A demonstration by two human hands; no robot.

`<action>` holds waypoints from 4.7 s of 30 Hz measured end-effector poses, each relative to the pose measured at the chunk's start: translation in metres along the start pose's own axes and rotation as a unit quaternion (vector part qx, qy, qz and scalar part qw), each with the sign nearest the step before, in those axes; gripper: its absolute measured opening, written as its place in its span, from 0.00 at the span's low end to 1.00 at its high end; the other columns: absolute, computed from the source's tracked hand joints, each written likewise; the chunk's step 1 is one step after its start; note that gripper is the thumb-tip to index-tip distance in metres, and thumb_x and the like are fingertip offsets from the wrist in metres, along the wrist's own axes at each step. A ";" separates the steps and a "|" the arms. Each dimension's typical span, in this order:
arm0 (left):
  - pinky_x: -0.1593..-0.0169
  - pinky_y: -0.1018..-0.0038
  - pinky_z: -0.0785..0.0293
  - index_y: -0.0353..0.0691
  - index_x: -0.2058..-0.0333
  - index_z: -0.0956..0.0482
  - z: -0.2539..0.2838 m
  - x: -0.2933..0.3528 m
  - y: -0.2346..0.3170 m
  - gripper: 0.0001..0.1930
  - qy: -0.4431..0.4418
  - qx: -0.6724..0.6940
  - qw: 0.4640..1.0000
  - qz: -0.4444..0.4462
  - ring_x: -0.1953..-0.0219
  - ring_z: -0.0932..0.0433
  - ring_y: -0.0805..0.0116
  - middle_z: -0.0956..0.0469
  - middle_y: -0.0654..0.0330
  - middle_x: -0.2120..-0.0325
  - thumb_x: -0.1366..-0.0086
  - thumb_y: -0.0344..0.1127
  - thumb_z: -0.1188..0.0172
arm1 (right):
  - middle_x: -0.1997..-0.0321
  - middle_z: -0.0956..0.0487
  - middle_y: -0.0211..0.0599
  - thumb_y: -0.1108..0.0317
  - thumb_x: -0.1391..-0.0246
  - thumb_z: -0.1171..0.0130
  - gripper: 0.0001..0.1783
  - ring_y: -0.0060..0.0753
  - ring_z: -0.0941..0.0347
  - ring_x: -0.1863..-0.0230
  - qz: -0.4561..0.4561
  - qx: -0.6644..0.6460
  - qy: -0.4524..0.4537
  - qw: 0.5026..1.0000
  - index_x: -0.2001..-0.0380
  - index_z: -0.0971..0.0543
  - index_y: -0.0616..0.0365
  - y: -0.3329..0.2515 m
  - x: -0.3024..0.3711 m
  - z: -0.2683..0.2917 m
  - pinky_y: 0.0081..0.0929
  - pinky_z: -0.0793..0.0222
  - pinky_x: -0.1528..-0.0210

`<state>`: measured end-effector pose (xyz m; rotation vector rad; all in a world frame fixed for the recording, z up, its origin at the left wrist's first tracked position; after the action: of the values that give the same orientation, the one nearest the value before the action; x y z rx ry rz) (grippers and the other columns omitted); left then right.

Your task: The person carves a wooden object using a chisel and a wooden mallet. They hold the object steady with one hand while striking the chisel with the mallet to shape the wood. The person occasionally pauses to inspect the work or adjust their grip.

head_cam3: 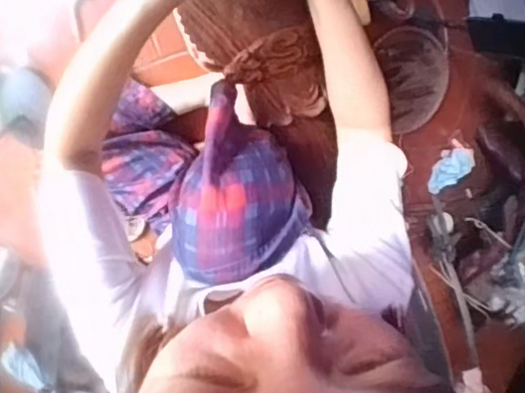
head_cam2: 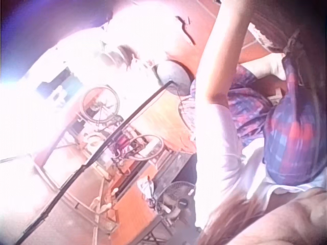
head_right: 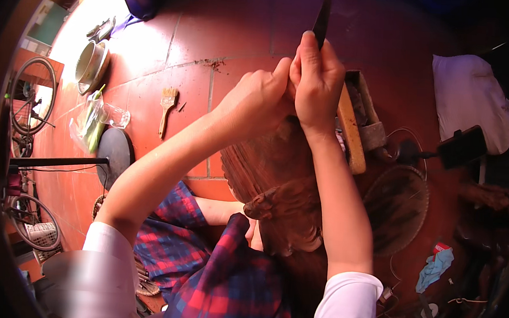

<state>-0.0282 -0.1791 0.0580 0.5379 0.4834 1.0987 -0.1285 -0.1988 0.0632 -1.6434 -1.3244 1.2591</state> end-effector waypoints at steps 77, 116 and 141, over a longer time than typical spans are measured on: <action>0.67 0.57 0.28 0.33 0.62 0.38 -0.003 0.037 -0.005 0.26 -0.013 0.087 0.996 -0.021 0.70 0.24 0.42 0.24 0.44 0.77 0.54 0.36 0.31 | 0.89 0.41 0.18 0.59 0.34 0.58 0.18 0.09 0.51 0.91 -0.071 0.006 -0.029 0.997 0.78 0.35 0.53 0.003 0.029 -0.013 0.13 0.57 0.89; 0.64 0.65 0.25 0.39 0.66 0.25 0.027 0.287 -0.160 0.13 0.006 -0.034 0.971 0.235 0.69 0.19 0.57 0.19 0.55 0.75 0.45 0.40 0.38 | 0.80 0.25 0.43 0.69 0.41 0.47 0.08 0.32 0.28 0.81 0.055 0.359 -0.168 0.916 0.69 0.27 0.65 -0.140 0.169 -0.072 0.28 0.36 0.79; 0.59 0.65 0.29 0.38 0.79 0.17 -0.029 0.334 -0.171 0.22 -0.078 -0.239 0.951 0.182 0.69 0.20 0.58 0.20 0.53 0.78 0.48 0.54 0.40 | 0.82 0.28 0.26 0.66 0.43 0.47 0.12 0.14 0.35 0.78 -0.249 0.382 -0.370 0.810 0.72 0.19 0.63 -0.167 0.235 -0.097 0.18 0.41 0.75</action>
<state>0.1989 0.0729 -0.1048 0.2833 -0.0352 1.4568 -0.0850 0.0778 0.1831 -0.1910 -1.2573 1.8201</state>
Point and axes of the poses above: each hand's wrist, its own x-axis away from the middle knuckle, its own z-axis out of the back of the hand, y = z × x, the point moved 4 cm from there along -x, towards the middle knuckle
